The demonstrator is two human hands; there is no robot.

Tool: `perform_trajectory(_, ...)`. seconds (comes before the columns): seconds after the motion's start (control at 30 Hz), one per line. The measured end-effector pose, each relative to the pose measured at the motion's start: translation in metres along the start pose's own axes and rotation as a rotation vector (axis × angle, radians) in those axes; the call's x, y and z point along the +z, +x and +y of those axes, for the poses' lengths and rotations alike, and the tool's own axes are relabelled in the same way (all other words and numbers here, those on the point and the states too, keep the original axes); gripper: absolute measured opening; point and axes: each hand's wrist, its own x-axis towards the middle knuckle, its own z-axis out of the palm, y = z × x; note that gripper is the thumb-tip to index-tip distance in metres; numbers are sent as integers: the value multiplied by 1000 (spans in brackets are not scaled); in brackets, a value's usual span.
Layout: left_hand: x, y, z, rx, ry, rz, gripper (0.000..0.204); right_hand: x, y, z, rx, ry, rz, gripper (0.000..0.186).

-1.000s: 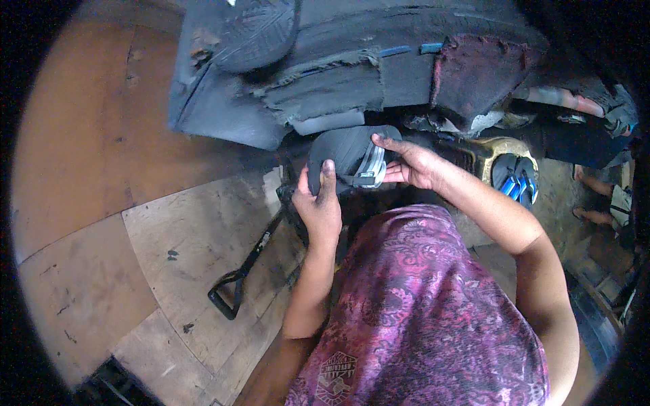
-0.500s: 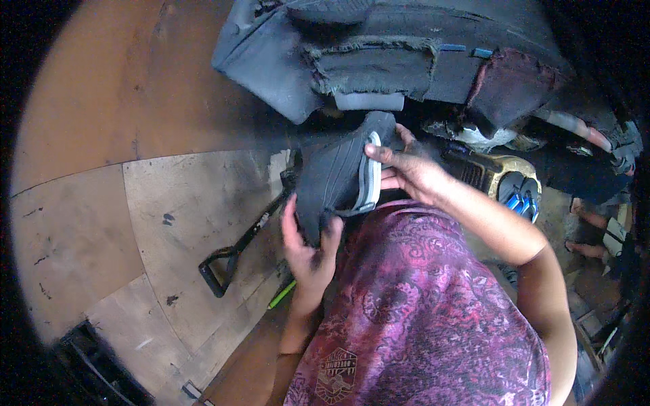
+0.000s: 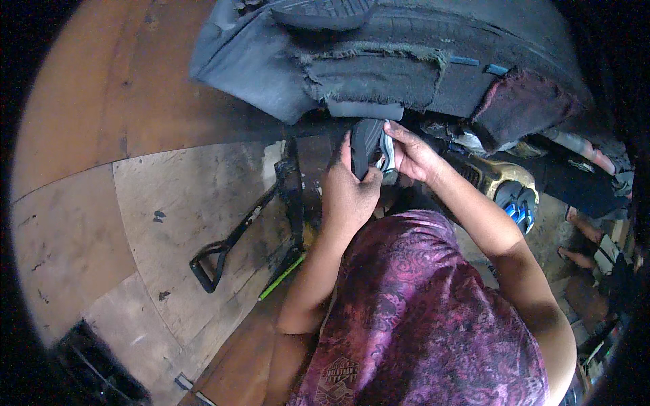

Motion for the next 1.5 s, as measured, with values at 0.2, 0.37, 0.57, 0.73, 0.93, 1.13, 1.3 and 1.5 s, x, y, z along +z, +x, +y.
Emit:
perform_trajectory(0.2, -11, -46, -18, 109, 43, 110, 69, 16, -19, 7, -72, -46, -60, 64)
perform_trajectory(0.37, -17, -103, -49, 31, -132, 94, 71, 25, -39, 23, -130, -192, -31, 108)
perform_trajectory(0.57, -14, -134, -97, 83, -167, 4, 67, 32, -49, 41, -211, -205, -59, 120)
perform_trajectory(0.73, -12, -132, -101, 36, -384, 24, 65, 37, -46, 42, -211, -211, -106, 120)
perform_trajectory(0.93, -29, -107, -70, 112, -228, -63, 70, 27, -32, 50, -167, -56, -142, 108)
perform_trajectory(1.13, -9, -40, -35, 169, -108, 59, 69, 14, 3, 25, -148, 56, -222, 66)
perform_trajectory(1.3, -12, -11, -17, 141, 97, 54, 65, -1, 24, 24, -36, 147, -255, 48)
perform_trajectory(1.5, 3, 8, -1, -123, 214, -92, 65, -23, 13, 21, 73, 215, -95, 37)
